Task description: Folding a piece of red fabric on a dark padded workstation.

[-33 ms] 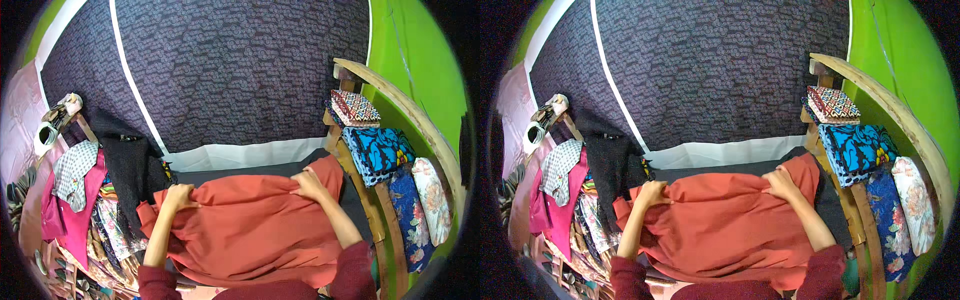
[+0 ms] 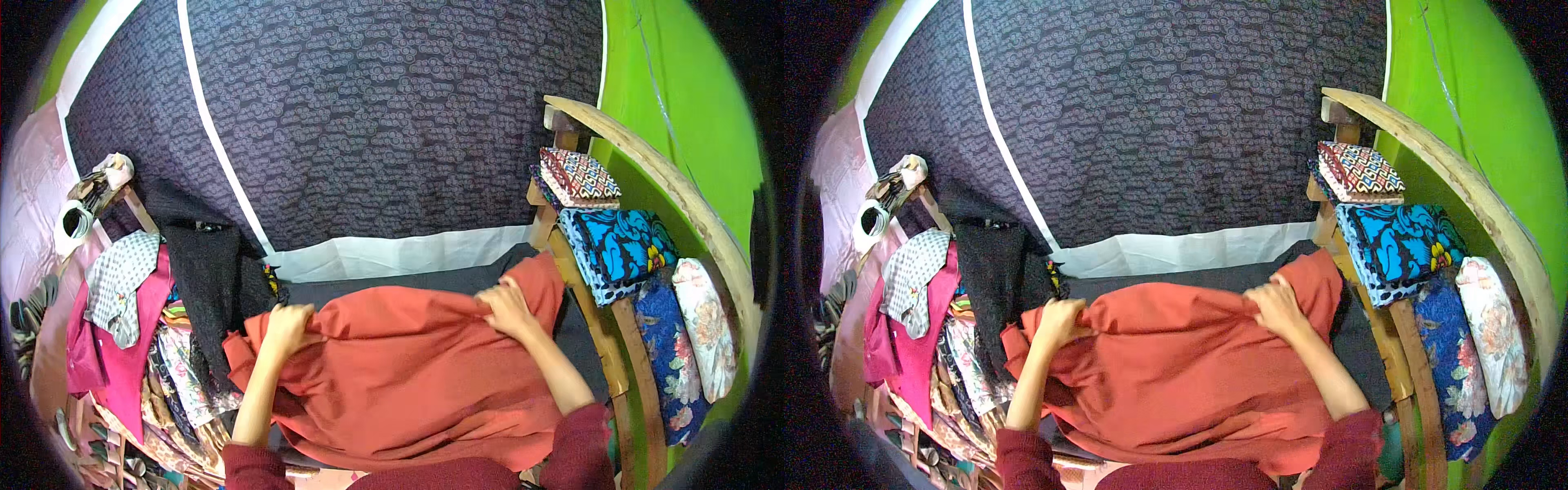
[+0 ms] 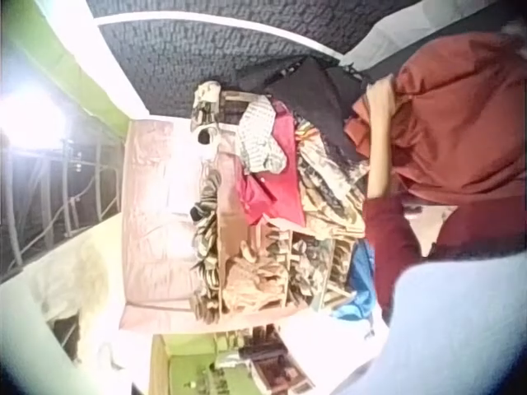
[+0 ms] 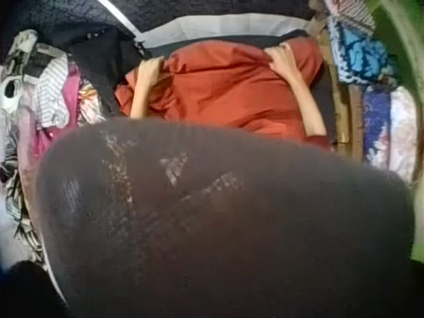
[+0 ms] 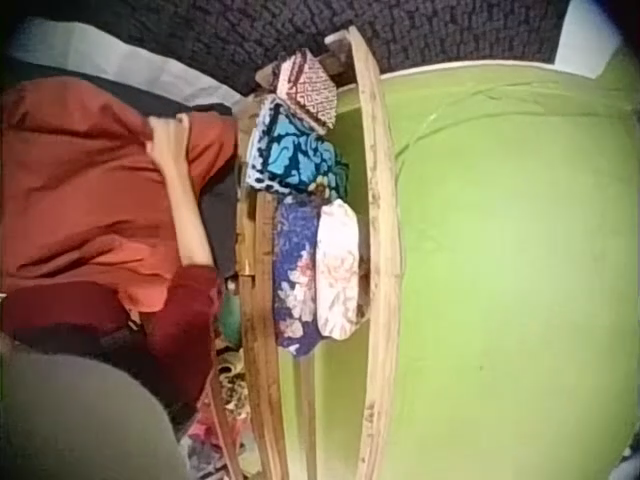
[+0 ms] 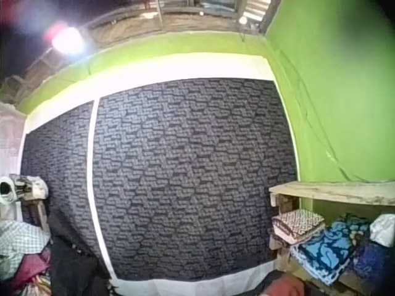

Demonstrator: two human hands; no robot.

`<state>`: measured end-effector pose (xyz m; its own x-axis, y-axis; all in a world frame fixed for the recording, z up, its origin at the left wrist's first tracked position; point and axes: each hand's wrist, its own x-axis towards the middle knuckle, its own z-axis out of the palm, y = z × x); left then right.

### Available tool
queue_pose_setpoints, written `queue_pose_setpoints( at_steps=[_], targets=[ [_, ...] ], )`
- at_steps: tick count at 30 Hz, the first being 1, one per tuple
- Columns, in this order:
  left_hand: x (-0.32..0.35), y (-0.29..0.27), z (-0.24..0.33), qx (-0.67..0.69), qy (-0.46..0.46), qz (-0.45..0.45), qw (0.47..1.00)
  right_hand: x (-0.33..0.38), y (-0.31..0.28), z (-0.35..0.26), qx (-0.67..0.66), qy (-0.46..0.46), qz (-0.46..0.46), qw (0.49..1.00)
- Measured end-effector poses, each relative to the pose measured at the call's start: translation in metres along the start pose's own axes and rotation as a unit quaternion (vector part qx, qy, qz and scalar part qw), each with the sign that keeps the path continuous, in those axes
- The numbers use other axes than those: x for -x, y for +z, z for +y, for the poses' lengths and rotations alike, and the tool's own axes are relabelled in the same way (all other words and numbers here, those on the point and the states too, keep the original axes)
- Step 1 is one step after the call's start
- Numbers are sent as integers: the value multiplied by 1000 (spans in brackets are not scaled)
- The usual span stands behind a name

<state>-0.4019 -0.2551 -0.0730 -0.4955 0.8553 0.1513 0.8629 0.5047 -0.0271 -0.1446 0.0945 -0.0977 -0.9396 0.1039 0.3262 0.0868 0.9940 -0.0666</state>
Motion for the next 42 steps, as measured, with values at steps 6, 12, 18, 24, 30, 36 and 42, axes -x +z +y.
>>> queue_pose_setpoints(
  at_steps=[6,12,18,24,30,36,42],
  targets=[
    [133,5,75,-70,-47,186,979,100,-24,-52,69,0,71,995],
    [184,1,102,25,-63,-43,997,149,-57,-82,-95,110,-251,957],
    [133,-27,43,117,-29,55,991,98,-76,-36,-197,-15,-57,979],
    [95,-3,45,-127,77,-70,986,69,-56,0,87,220,-369,899],
    [77,-1,14,165,21,-282,945,114,-62,-25,284,187,-198,919],
    [77,-10,13,162,22,-161,973,130,-64,-31,180,202,-285,920],
    [57,-63,-11,194,-26,23,980,102,-86,-11,177,188,-150,954]
  ],
)
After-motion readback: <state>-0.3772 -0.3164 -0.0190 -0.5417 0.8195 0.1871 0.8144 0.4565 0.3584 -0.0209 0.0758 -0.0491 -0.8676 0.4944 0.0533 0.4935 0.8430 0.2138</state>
